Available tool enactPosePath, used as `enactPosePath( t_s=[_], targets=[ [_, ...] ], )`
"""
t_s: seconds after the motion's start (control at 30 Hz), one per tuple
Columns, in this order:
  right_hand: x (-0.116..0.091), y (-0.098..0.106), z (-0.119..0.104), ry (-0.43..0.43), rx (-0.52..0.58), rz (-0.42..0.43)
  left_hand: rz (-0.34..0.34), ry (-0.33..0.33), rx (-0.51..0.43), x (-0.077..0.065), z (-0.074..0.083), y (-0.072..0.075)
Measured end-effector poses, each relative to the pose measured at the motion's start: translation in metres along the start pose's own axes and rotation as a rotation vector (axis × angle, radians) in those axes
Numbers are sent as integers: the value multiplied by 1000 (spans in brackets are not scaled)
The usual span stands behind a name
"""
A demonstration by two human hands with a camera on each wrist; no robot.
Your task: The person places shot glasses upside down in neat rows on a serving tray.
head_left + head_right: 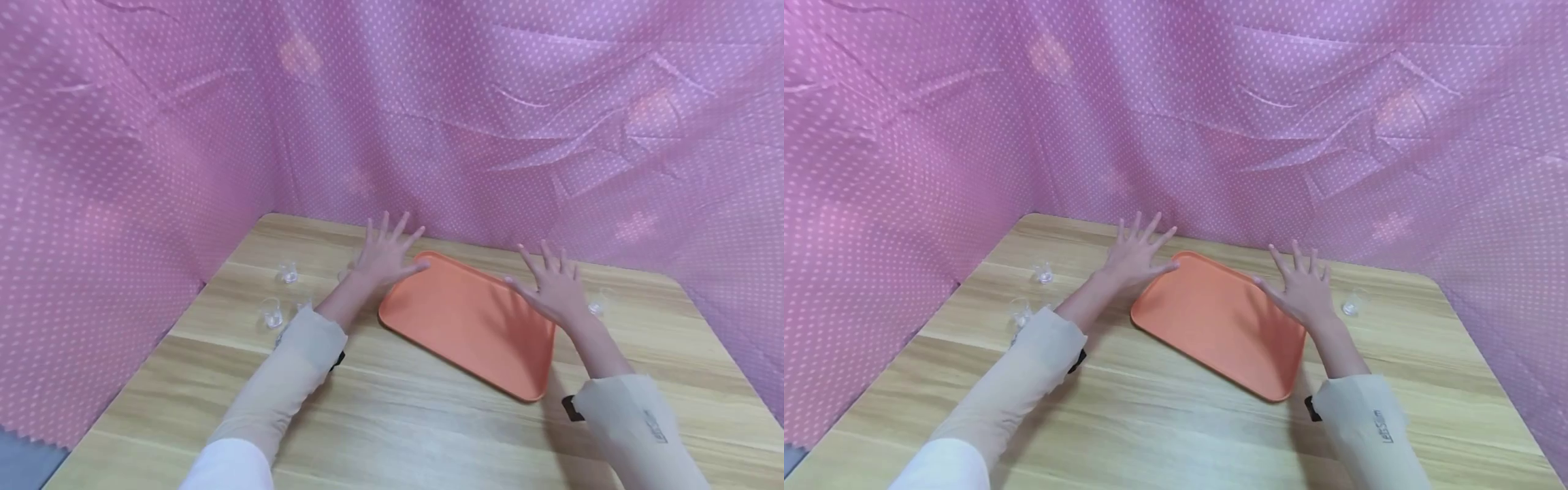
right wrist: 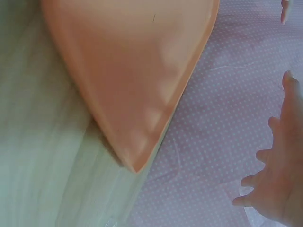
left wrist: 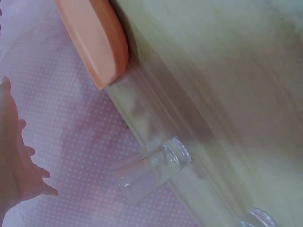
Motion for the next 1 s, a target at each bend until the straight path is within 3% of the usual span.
enactPosePath(
  t_s=[0.2, 0.37, 0.57, 0.73, 0.87, 1.0],
  targets=[
    [-22, 9, 8, -7, 38, 54, 97, -122, -10, -9, 21, 7],
    [-41, 6, 13, -4, 64, 64, 147, -225, 28, -19, 36, -4],
    [-60, -8, 19, -42, 102, -4, 134, -338, 34, -28, 50, -22],
    [-72, -21, 22, -89, 217, -147, 95, -391, -14, -31, 52, -36],
    [-79, -22, 24, -135, 366, -204, 15, -330, -153, -31, 47, -49],
    [-86, -22, 34, -263, 549, -184, -46, -148, -363, -29, 36, -53]
  ],
)
Point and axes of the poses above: each hand's wrist, its own x-axis towards the middle knuckle, its own y-axis out of the back of the hand, z = x × y, the point moved 6 cm from there along x, towards the middle knuckle, and after that the axes turned 9 degrees about x, right-handed, at the moved point
